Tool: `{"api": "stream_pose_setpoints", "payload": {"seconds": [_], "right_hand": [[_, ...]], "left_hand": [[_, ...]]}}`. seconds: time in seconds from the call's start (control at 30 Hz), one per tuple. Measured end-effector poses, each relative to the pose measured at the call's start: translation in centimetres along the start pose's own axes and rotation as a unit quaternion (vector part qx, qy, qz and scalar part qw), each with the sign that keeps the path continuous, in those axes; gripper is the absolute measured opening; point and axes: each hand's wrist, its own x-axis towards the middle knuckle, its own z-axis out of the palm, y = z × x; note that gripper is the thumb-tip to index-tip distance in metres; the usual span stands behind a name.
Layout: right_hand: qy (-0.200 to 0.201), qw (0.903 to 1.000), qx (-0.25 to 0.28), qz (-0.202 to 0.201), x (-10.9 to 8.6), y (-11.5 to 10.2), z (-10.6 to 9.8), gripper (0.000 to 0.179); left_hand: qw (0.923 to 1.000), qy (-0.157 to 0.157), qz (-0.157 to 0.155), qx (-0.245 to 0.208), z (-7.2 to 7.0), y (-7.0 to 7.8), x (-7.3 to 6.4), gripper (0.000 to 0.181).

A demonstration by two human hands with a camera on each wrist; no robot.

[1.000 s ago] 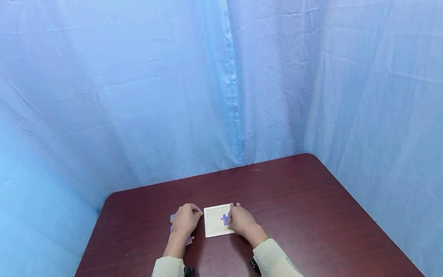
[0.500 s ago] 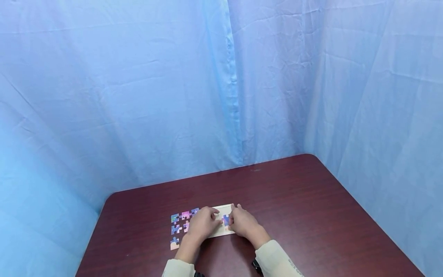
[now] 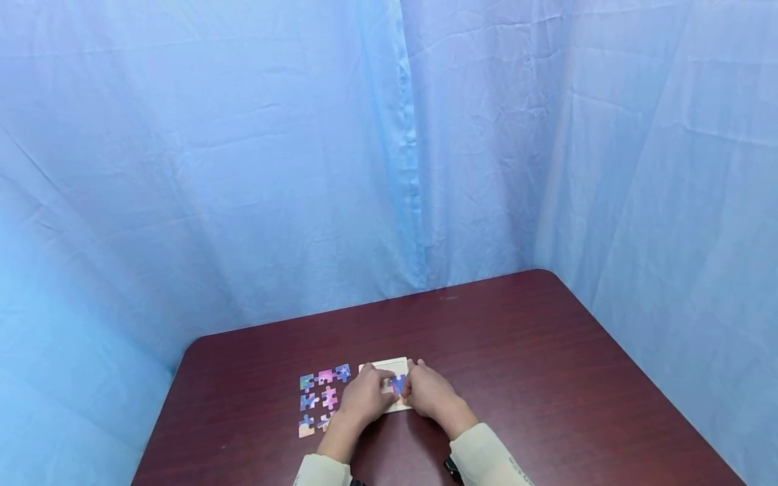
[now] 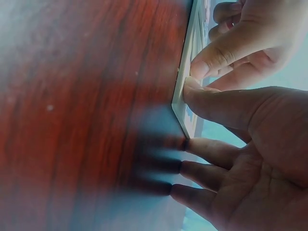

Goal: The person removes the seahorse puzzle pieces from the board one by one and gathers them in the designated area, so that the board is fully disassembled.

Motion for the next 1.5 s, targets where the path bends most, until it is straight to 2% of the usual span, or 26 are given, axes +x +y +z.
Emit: {"api": "stream_pose_setpoints", "payload": {"seconds": [0.2,0.37,0.6,0.77,0.9,1.13,1.23,1.5], "right_hand": [[0.002,1.0000,-0.002,0.003,0.0,-0.2,0.1,0.019],[-0.002,0.9998,-0.002,0.018,0.0,-0.3,0.2,0.021],[-0.006,0.9997,0.003,0.021,-0.1,-0.2,0.1,0.018],[-0.006,0.9999,0.002,0.015,-0.1,-0.3,-0.1,0.017],[-0.003,0.9999,0.000,0.015,0.0,-0.4,-0.1,0.020],[-0.015,0.9991,-0.002,0.039,0.2,-0.3,0.4,0.017],[-0.016,0.9987,0.000,0.048,0.2,-0.3,0.3,0.018],[-0.021,0.9984,0.004,0.051,-0.1,-0.2,0.1,0.022]], "left_hand": [[0.9996,0.000,-0.006,-0.027,-0.4,0.3,0.1,0.038],[0.9996,0.000,-0.007,-0.029,-0.4,0.4,0.2,0.032],[0.9992,0.025,-0.003,-0.031,0.0,0.5,0.2,0.011],[0.9984,0.042,0.003,-0.038,0.1,0.4,0.2,0.009],[0.9974,0.054,-0.002,-0.047,-0.3,0.0,0.1,0.009],[0.9925,0.078,-0.040,-0.086,-2.1,-1.9,-1.4,0.009],[0.9909,0.086,-0.059,-0.086,-2.9,-2.8,-1.9,0.008],[0.9850,0.082,-0.129,-0.080,-4.4,-4.8,-2.8,0.005]]}}
